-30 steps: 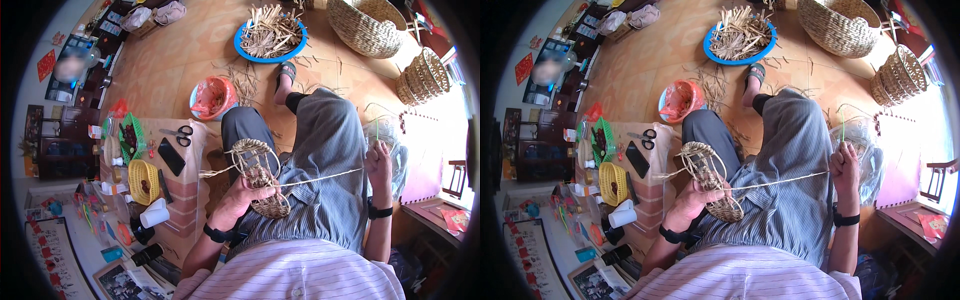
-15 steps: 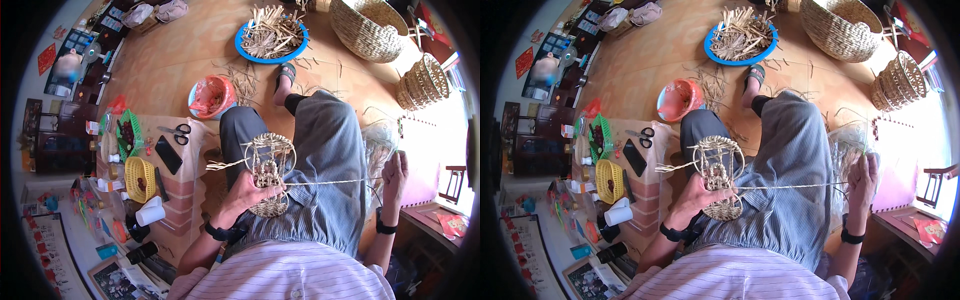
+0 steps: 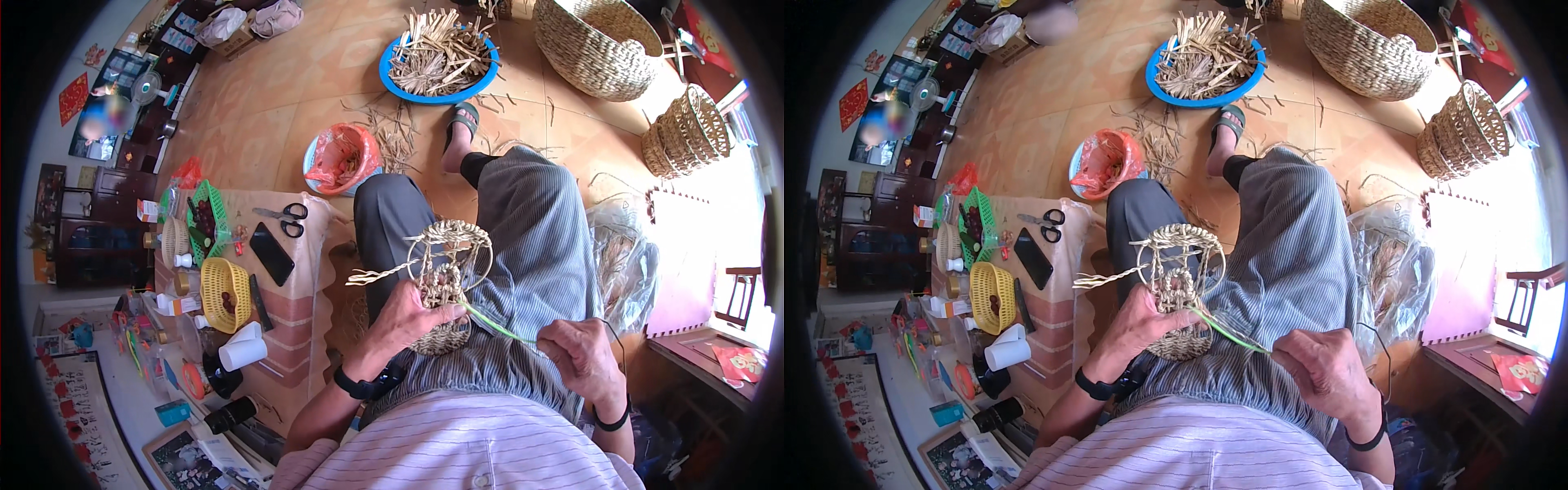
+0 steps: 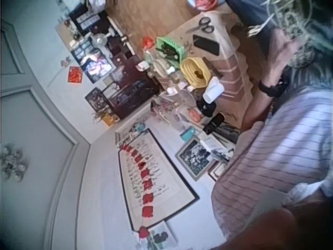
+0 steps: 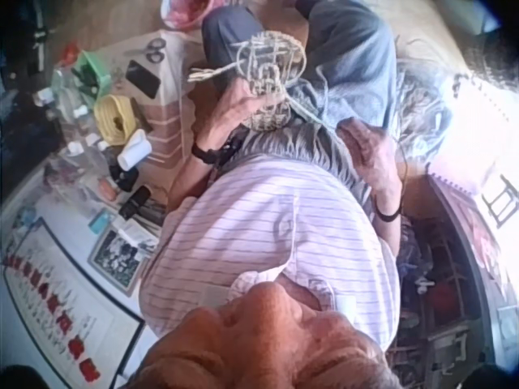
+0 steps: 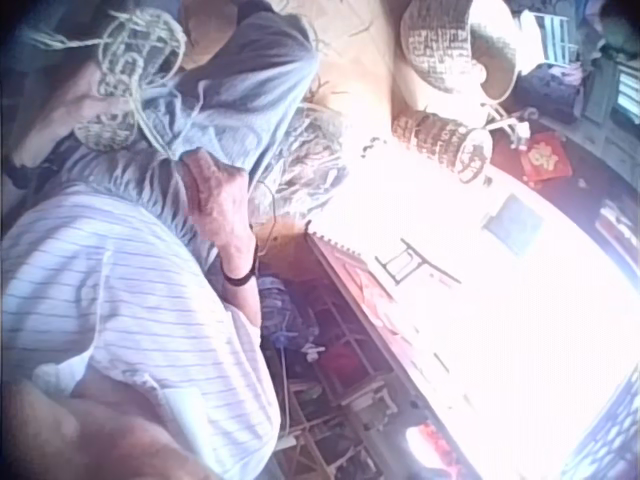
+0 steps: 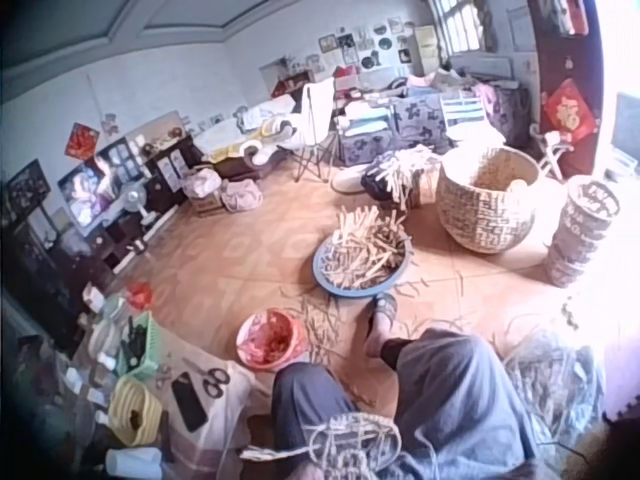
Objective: Weaving a traditional straw sandal or shoe using dried grass and a plastic threading guide.
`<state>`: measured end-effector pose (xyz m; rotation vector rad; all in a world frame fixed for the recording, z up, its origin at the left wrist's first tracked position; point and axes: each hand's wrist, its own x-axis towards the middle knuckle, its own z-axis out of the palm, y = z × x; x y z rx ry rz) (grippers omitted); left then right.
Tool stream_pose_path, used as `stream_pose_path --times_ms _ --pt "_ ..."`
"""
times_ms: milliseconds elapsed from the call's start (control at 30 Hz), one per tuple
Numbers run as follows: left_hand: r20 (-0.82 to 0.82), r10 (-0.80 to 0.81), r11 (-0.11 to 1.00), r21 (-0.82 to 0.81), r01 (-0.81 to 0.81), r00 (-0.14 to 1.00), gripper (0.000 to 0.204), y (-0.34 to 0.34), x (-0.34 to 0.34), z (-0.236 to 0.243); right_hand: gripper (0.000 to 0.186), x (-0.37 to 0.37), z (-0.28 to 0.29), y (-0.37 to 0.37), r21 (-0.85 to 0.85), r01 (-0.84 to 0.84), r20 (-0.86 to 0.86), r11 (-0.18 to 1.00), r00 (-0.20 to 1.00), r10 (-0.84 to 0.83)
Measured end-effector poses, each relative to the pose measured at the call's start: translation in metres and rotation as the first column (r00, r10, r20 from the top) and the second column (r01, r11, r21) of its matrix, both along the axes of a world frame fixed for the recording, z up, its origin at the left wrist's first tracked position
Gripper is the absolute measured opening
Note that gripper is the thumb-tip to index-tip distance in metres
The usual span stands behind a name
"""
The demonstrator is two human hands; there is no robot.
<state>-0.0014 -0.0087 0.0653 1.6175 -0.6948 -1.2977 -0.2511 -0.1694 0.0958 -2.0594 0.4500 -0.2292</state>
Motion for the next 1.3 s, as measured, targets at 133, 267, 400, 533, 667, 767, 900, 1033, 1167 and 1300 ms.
stream_pose_path --times_ms 133,267,400,533,667,767,900,1033,1167,1300 --pt "-0.007 0.014 1.000 -0.001 -0.014 1.000 0.016 -0.002 -0.004 -0.002 0.010 0.000 -0.003 0.008 -0.029 -0.022 -0.070 0.999 0.997 0.020" --pt "-0.030 -0.013 1.000 -0.009 0.013 0.999 0.014 0.000 -0.003 -0.008 0.011 0.001 0.003 0.013 -0.056 -0.011 -0.124 0.998 0.992 0.004" --pt "-0.128 -0.002 1.000 -0.015 0.000 0.992 0.014 -0.003 -0.003 -0.007 0.015 0.008 0.015 0.017 -0.081 0.008 -0.152 0.997 0.988 -0.020" --pt "-0.231 0.017 1.000 -0.021 -0.022 0.973 0.015 -0.007 0.000 -0.004 0.021 0.023 0.032 0.020 -0.148 -0.048 -0.153 0.988 0.988 0.026" --pt "-0.265 0.003 1.000 0.030 0.005 0.964 0.019 -0.006 0.004 0.001 0.013 0.046 0.024 0.031 -0.274 -0.146 -0.140 0.951 0.984 0.111" --pt "-0.136 -0.048 0.998 0.029 0.053 0.990 0.038 -0.002 0.005 0.003 0.015 0.068 0.004 0.038 -0.333 -0.115 -0.059 0.936 0.993 0.101" --pt "0.060 -0.012 0.991 -0.131 0.019 0.998 0.051 0.000 -0.008 -0.024 0.011 0.083 -0.039 0.040 0.043 0.074 -0.013 0.996 0.997 -0.073" --pt "0.108 -0.030 0.998 -0.057 0.036 0.994 0.042 -0.001 -0.014 -0.016 0.023 0.064 -0.057 0.016 0.743 0.103 -0.023 0.661 0.991 -0.129" --pt "0.032 -0.046 0.996 -0.069 0.048 0.998 0.035 0.002 -0.018 0.004 0.025 0.073 -0.079 -0.009 0.867 0.069 -0.054 0.494 0.998 -0.045" --pt "0.084 -0.115 0.993 -0.003 0.116 0.990 0.032 -0.006 -0.016 0.015 0.029 0.085 -0.089 0.010 0.937 -0.003 0.038 0.350 0.995 -0.095"
